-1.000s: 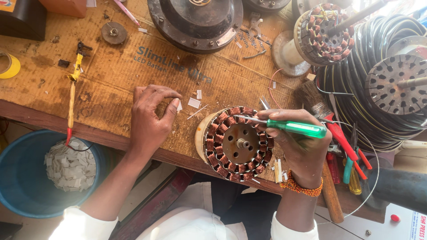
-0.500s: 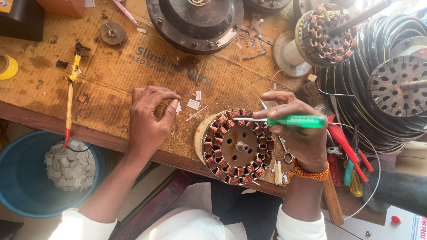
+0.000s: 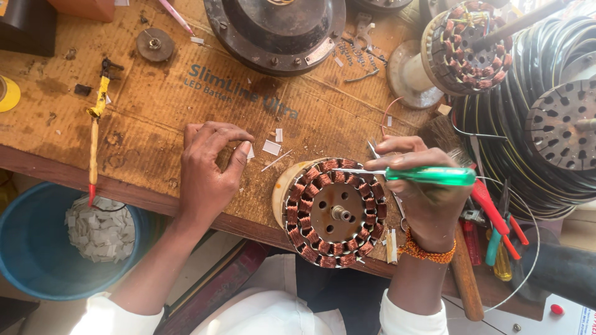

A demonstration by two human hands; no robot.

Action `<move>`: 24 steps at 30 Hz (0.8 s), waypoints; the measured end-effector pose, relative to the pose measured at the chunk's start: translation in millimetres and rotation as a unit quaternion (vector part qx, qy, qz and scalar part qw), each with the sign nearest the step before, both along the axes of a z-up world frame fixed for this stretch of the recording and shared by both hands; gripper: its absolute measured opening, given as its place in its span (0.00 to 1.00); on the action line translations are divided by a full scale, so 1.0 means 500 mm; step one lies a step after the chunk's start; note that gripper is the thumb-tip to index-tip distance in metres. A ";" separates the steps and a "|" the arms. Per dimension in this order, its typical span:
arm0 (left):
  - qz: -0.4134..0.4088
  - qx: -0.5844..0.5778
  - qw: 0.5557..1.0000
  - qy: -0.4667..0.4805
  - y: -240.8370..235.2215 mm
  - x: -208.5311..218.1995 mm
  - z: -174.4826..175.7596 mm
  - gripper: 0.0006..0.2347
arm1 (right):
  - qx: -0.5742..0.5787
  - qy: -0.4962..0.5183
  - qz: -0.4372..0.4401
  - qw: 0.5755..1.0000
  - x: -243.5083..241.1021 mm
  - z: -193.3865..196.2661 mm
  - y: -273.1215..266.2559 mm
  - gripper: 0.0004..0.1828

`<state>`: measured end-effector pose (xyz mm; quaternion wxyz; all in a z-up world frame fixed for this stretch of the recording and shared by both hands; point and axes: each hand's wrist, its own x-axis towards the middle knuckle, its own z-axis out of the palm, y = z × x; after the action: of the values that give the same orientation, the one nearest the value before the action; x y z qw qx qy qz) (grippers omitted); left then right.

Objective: The person uses a green-handled screwdriver to press white insulating material into the slots of a motor stator. They rotate the stator to access different slots and continue inserting the material throughout the clip.

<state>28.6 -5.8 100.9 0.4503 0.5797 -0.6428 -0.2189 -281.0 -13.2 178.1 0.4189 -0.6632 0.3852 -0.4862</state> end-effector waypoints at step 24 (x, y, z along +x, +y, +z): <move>0.000 0.001 1.000 -0.004 -0.001 -0.002 -0.003 0.03 | -0.020 -0.003 0.020 1.000 0.001 -0.021 0.001 0.14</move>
<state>27.8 -6.3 99.2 0.4475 0.5808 -0.6443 -0.2174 -280.4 -12.8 167.6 0.4163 -0.6775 0.3608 -0.4874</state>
